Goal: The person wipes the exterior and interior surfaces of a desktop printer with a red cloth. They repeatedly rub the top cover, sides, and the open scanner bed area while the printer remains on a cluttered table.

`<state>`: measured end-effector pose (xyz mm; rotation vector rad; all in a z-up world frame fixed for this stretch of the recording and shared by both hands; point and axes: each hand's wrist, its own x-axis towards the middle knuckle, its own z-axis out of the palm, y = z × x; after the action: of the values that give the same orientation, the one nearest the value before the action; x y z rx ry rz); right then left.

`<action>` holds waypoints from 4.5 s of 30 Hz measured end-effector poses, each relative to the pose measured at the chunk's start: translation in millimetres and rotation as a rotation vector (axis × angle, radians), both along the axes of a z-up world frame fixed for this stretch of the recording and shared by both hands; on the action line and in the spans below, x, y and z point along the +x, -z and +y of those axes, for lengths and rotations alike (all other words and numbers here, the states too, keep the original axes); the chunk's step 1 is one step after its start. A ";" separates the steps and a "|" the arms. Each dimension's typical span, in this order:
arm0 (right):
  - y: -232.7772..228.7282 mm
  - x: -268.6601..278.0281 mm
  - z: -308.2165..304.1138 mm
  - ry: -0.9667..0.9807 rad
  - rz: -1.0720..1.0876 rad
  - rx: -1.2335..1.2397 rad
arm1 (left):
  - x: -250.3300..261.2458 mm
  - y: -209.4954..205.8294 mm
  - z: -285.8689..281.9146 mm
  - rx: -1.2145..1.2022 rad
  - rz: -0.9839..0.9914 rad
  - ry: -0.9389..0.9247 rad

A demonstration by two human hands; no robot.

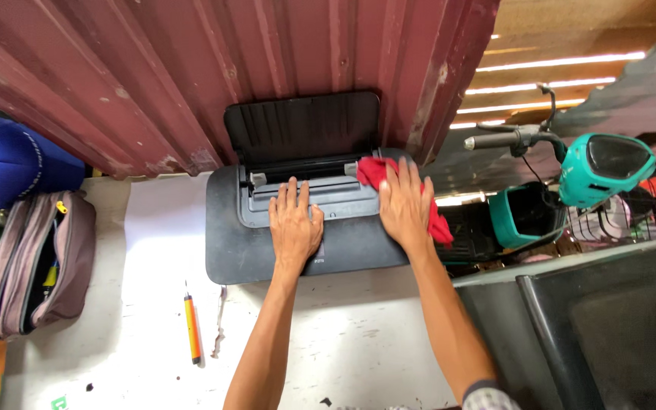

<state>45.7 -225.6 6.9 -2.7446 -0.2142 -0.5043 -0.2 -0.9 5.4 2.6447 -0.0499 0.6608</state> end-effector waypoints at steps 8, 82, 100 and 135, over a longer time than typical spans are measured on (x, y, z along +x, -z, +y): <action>7.8 2.7 1.2 0.030 -0.104 -0.008 | 0.8 -3.8 -1.0 -0.015 0.019 -0.002; 5.0 -41.9 77.3 -0.274 -0.005 -0.024 | -0.2 -0.3 -0.6 -0.036 0.002 0.008; 12.4 18.3 3.3 0.056 0.111 0.143 | 1.9 1.0 0.3 -0.023 0.032 0.007; 10.3 -48.2 26.4 -0.091 -0.023 0.020 | 0.2 2.0 -0.7 -0.008 0.018 -0.006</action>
<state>-2.5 -199.2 -3.4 -2.6963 -0.3362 -0.5114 0.0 -1.6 3.4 2.6437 -0.0338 0.6375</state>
